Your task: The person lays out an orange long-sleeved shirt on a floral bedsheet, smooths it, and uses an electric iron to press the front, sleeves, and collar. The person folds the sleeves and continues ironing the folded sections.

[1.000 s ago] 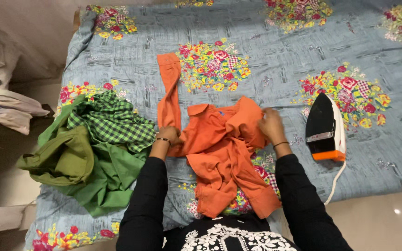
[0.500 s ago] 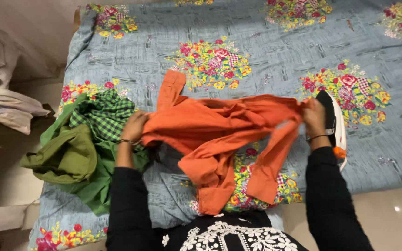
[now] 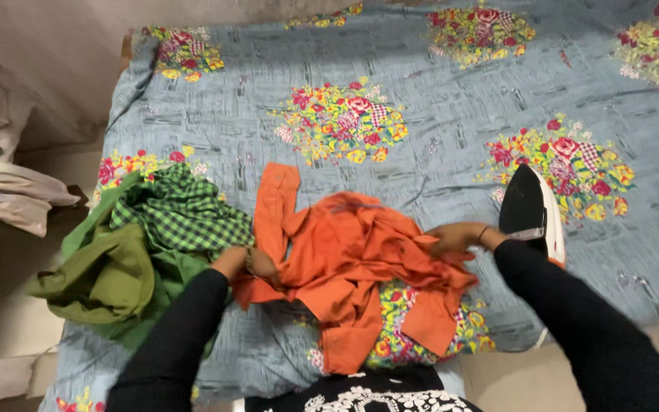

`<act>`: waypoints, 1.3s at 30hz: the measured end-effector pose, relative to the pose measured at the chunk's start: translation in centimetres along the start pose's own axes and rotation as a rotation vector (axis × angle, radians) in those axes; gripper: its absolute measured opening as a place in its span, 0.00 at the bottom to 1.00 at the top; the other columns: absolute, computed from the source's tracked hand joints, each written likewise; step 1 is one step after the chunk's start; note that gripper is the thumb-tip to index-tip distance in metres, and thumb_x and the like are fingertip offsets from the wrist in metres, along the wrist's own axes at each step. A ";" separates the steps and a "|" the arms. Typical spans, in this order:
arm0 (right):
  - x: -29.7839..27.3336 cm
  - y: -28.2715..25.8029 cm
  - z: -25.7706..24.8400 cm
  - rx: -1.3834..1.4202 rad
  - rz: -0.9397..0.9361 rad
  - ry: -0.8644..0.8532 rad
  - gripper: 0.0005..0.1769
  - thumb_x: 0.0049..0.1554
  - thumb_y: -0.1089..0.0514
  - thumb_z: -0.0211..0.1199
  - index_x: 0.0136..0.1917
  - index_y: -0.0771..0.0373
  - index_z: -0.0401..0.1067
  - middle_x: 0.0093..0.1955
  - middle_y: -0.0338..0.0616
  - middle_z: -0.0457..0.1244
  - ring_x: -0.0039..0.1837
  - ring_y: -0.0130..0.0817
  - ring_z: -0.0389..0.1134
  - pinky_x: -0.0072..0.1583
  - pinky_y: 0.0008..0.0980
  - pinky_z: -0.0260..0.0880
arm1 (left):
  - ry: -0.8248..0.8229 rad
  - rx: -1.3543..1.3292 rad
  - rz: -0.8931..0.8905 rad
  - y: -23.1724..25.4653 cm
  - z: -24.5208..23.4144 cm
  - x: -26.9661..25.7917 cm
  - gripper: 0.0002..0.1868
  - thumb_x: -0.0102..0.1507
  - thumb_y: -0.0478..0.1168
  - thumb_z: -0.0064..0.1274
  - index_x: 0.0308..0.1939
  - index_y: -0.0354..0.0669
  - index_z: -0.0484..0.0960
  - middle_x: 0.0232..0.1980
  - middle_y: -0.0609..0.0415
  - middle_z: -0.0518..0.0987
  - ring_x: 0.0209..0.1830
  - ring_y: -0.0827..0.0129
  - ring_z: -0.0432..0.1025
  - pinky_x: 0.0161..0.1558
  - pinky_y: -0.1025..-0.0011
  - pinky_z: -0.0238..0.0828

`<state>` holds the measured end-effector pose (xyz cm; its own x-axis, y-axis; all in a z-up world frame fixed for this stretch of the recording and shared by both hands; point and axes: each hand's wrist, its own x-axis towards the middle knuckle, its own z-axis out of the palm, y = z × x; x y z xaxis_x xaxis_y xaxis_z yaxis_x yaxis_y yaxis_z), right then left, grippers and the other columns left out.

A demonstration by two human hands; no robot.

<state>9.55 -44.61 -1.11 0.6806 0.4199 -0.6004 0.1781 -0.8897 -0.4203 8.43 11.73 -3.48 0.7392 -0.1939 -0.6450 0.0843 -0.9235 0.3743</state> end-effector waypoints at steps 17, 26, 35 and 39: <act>12.0 -6.0 -11.5 0.071 -0.260 1.133 0.42 0.54 0.41 0.70 0.71 0.69 0.65 0.72 0.64 0.59 0.73 0.61 0.59 0.72 0.54 0.59 | 0.931 -0.014 0.002 11.4 -13.1 9.1 0.47 0.56 0.56 0.63 0.77 0.60 0.60 0.84 0.44 0.43 0.83 0.45 0.39 0.74 0.38 0.45; 12.0 -7.1 4.4 0.071 0.431 1.212 0.43 0.52 0.37 0.67 0.76 0.52 0.61 0.82 0.69 0.40 0.80 0.70 0.43 0.72 0.69 0.47 | 1.258 -0.303 -0.171 7.4 1.2 7.1 0.44 0.59 0.52 0.63 0.76 0.50 0.61 0.66 0.32 0.70 0.63 0.38 0.68 0.57 0.46 0.68; 7.6 -3.6 -1.3 0.470 0.522 0.954 0.20 0.56 0.45 0.66 0.49 0.65 0.78 0.47 0.57 0.68 0.50 0.54 0.68 0.51 0.55 0.67 | 0.857 -0.735 0.006 2.6 -3.4 8.7 0.21 0.63 0.51 0.63 0.47 0.35 0.86 0.44 0.39 0.87 0.42 0.53 0.79 0.45 0.59 0.74; 2.6 0.0 -4.1 1.041 0.289 0.956 0.15 0.54 0.51 0.65 0.42 0.67 0.73 0.35 0.38 0.59 0.36 0.29 0.61 0.36 0.35 0.66 | 0.689 -1.248 0.379 0.3 -4.2 6.1 0.18 0.62 0.43 0.62 0.50 0.35 0.84 0.48 0.53 0.85 0.42 0.71 0.76 0.46 0.68 0.74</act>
<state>14.19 -44.27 0.12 0.8833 -0.3985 -0.2471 -0.3515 -0.2138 -0.9115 15.80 11.63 -4.49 0.9826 0.1691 -0.0767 0.0618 0.0916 0.9939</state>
